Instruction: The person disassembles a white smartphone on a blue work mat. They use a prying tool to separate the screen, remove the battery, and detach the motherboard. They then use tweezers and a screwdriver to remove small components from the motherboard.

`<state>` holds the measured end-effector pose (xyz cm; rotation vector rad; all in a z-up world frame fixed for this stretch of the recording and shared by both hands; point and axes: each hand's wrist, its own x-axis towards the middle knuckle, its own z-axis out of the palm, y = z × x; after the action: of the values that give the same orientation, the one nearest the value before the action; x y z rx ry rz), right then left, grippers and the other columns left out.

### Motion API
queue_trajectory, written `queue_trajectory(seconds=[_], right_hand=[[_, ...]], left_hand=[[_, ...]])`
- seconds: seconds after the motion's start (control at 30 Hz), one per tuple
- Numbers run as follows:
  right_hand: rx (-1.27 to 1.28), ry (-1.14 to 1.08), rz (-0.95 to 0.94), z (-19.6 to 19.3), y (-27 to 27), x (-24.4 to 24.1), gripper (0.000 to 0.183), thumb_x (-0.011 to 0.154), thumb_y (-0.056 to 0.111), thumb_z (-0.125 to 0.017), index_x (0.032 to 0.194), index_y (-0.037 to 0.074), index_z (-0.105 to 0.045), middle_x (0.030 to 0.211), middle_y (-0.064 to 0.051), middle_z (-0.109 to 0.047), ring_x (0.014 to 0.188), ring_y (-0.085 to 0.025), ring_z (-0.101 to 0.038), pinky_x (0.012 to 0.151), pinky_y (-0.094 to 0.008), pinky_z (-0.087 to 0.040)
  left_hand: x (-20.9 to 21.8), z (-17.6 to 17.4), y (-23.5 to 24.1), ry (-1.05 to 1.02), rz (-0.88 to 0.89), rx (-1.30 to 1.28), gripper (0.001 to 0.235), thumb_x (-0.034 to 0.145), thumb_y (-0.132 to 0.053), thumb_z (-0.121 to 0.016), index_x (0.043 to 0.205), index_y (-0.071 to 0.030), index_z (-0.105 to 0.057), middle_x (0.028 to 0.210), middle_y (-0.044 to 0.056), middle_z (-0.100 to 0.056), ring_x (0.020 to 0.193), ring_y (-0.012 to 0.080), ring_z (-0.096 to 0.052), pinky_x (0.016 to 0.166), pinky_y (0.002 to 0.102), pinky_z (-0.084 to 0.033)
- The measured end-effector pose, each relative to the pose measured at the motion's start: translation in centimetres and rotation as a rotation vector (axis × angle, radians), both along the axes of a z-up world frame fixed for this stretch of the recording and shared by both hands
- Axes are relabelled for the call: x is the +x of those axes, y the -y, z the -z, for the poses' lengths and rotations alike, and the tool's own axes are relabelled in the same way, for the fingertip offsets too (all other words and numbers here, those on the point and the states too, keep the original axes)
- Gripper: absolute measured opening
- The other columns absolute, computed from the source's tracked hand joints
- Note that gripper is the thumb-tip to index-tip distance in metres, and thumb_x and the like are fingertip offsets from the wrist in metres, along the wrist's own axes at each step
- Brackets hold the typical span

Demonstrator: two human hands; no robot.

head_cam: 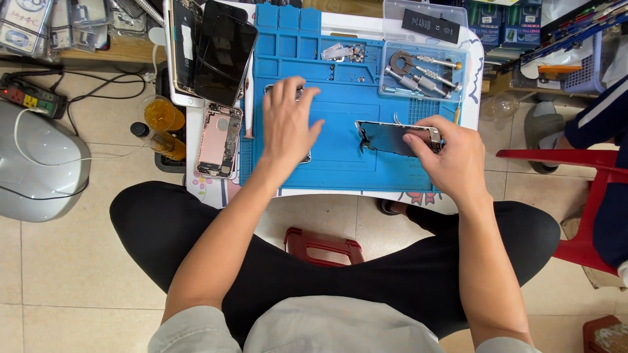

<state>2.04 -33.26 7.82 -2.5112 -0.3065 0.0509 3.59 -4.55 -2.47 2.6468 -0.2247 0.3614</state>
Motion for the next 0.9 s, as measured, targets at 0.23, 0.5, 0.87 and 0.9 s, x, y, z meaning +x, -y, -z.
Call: queue_trajectory(seconds=[0.23, 0.5, 0.87, 0.9], right_hand=[[-0.011, 0.003, -0.005, 0.6, 0.2, 0.2, 0.013, 0.098, 0.005, -0.082, 0.109, 0.01, -0.08, 0.082, -0.014, -0.077, 0.077, -0.036, -0.073, 0.07, -0.039, -0.058], [-0.018, 0.025, -0.037, 0.9, 0.3, 0.2, 0.014, 0.099, 0.005, -0.083, 0.111, 0.011, -0.08, 0.083, -0.015, -0.076, 0.08, -0.037, -0.073, 0.07, -0.039, -0.056], [0.103, 0.002, -0.016, 0.8, -0.8, -0.1, 0.013, 0.098, 0.004, -0.081, 0.105, 0.015, -0.08, 0.083, -0.008, -0.076, 0.077, -0.028, -0.072, 0.074, -0.035, -0.056], [0.191, 0.0, -0.023, 1.0, -0.9, -0.1, 0.014, 0.097, 0.003, -0.08, 0.105, 0.014, -0.079, 0.086, -0.007, -0.077, 0.077, -0.024, -0.071, 0.076, -0.033, -0.055]], left_hand=[[-1.8, 4.1, 1.2, -0.054, 0.06, 0.068, 0.036, 0.077, 0.0, -0.082, 0.111, -0.007, -0.071, 0.134, 0.018, -0.057, 0.141, 0.0422, -0.048, 0.115, 0.061, -0.035], [-1.9, 3.3, -1.2, -0.091, 0.011, 0.103, 0.037, 0.076, 0.01, -0.083, 0.105, -0.009, -0.071, 0.142, 0.019, -0.055, 0.148, 0.0456, -0.04, 0.118, 0.066, -0.03], [-1.5, 1.1, -1.5, -0.1, 0.066, 0.01, 0.051, 0.08, 0.003, -0.085, 0.126, -0.011, -0.066, 0.149, 0.019, -0.047, 0.148, 0.0434, -0.039, 0.117, 0.063, -0.034], [-1.4, 0.3, -1.4, -0.066, 0.134, -0.04, 0.053, 0.083, -0.007, -0.087, 0.13, -0.013, -0.063, 0.147, 0.016, -0.047, 0.146, 0.0411, -0.042, 0.116, 0.061, -0.036]])
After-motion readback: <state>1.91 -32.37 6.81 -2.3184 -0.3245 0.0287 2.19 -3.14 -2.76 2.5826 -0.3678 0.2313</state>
